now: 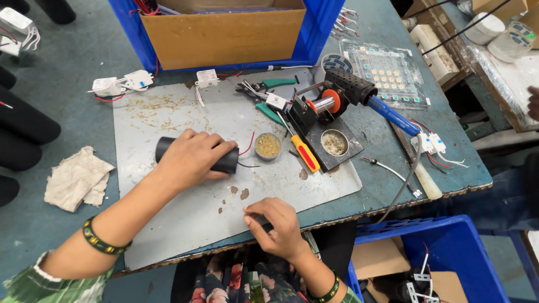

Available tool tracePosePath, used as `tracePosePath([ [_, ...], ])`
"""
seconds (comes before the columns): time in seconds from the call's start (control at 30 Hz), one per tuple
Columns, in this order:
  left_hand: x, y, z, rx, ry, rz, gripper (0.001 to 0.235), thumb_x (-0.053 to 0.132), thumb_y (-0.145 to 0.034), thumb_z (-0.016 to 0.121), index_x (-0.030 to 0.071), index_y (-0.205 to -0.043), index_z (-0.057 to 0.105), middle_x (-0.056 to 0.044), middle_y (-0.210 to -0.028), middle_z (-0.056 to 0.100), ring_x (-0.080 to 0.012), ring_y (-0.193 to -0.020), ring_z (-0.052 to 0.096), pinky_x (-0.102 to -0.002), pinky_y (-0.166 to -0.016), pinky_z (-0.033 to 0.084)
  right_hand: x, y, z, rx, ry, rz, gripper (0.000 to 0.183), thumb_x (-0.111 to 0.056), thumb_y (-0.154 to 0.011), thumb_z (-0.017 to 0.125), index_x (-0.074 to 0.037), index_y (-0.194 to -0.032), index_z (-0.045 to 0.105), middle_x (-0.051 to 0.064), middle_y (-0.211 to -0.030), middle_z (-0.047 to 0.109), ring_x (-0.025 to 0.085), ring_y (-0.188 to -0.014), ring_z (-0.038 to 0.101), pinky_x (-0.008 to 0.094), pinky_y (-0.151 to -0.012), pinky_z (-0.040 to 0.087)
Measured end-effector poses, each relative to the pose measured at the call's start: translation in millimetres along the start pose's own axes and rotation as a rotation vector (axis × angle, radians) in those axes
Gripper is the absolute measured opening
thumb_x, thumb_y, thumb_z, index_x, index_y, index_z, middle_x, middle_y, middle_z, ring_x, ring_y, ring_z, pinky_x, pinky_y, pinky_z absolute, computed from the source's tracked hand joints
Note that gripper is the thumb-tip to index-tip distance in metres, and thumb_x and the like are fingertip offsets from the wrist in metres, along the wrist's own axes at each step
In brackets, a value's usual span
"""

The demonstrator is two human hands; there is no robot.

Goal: The person solders wires to small white electrical components and attaches them to black cylindrical housings. They repeatedly pick up a soldering iron, apply solder to wire ends, and place finished units aside.

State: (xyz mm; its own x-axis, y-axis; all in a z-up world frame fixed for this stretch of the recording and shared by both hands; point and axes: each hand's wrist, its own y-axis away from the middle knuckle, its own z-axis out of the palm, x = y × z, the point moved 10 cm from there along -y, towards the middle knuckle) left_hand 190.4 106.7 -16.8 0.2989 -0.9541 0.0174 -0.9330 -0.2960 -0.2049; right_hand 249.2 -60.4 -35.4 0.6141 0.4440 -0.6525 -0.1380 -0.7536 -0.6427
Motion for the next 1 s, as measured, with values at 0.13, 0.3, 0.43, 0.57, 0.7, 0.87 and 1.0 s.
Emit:
tracePosePath([
  [0.13,-2,19,-22,0.023,-0.055,-0.046,0.071,0.046,-0.065,0.084,0.019,-0.127,0.063,-0.006,-0.099,0.068,-0.0262,-0.093,0.066,-0.043,-0.08,0.045,-1,3,1,-0.008,0.017,-0.03,0.012,-0.005,-0.087,0.076,-0.005,-0.095,0.069,0.009,-0.087,0.073,0.026,-0.074,0.068,0.034,-0.068,0.052],
  [0.3,3,40,-30,-0.038,0.095,-0.087,0.072,0.048,-0.068,0.083,0.019,-0.131,0.063,-0.007,-0.1,0.067,-0.0279,-0.093,0.065,-0.042,-0.081,0.045,4,9,-8,0.093,0.0,-0.018,0.008,-0.003,-0.086,0.075,-0.005,-0.091,0.068,0.009,-0.081,0.072,0.024,-0.069,0.066,0.033,-0.065,0.05],
  [0.43,13,30,-19,-0.07,0.235,-0.072,0.068,0.047,-0.069,0.082,0.018,-0.127,0.062,-0.008,-0.102,0.067,-0.0291,-0.096,0.064,-0.043,-0.082,0.045,29,20,-18,0.204,-0.092,0.19,0.005,-0.003,-0.09,0.072,-0.003,-0.089,0.067,0.008,-0.077,0.071,0.019,-0.066,0.067,0.029,-0.063,0.051],
  [0.57,21,13,-1,-0.131,0.072,-0.147,0.07,0.045,-0.07,0.078,0.018,-0.133,0.061,-0.008,-0.101,0.065,-0.0287,-0.098,0.063,-0.045,-0.086,0.043,35,24,-21,0.238,-0.146,0.218,0.006,-0.003,-0.094,0.07,-0.001,-0.089,0.067,0.006,-0.078,0.071,0.015,-0.069,0.067,0.026,-0.066,0.052],
  [0.7,39,2,-7,0.057,-0.103,-0.113,0.066,0.051,-0.067,0.078,0.011,-0.117,0.063,-0.011,-0.1,0.065,-0.0292,-0.099,0.063,-0.047,-0.085,0.04,33,29,-24,0.268,-0.182,0.182,0.003,-0.001,-0.094,0.069,0.0,-0.091,0.068,0.008,-0.079,0.07,0.016,-0.069,0.068,0.027,-0.066,0.052],
  [0.87,43,-9,2,0.14,-0.019,-0.167,0.059,0.05,-0.075,0.079,0.006,-0.112,0.063,-0.009,-0.095,0.069,-0.0256,-0.095,0.064,-0.048,-0.095,0.038,29,28,-25,0.275,-0.178,0.108,0.002,0.0,-0.093,0.069,0.001,-0.092,0.068,0.008,-0.08,0.071,0.018,-0.07,0.068,0.027,-0.067,0.052],
  [1.0,46,-14,1,0.252,0.042,-0.165,0.037,0.031,-0.082,0.078,0.01,-0.109,0.064,0.0,-0.085,0.071,-0.0195,-0.086,0.066,-0.047,-0.099,0.038,31,28,-25,0.248,-0.184,0.131,0.003,-0.002,-0.092,0.071,0.0,-0.092,0.068,0.01,-0.081,0.071,0.02,-0.07,0.067,0.028,-0.066,0.051],
])
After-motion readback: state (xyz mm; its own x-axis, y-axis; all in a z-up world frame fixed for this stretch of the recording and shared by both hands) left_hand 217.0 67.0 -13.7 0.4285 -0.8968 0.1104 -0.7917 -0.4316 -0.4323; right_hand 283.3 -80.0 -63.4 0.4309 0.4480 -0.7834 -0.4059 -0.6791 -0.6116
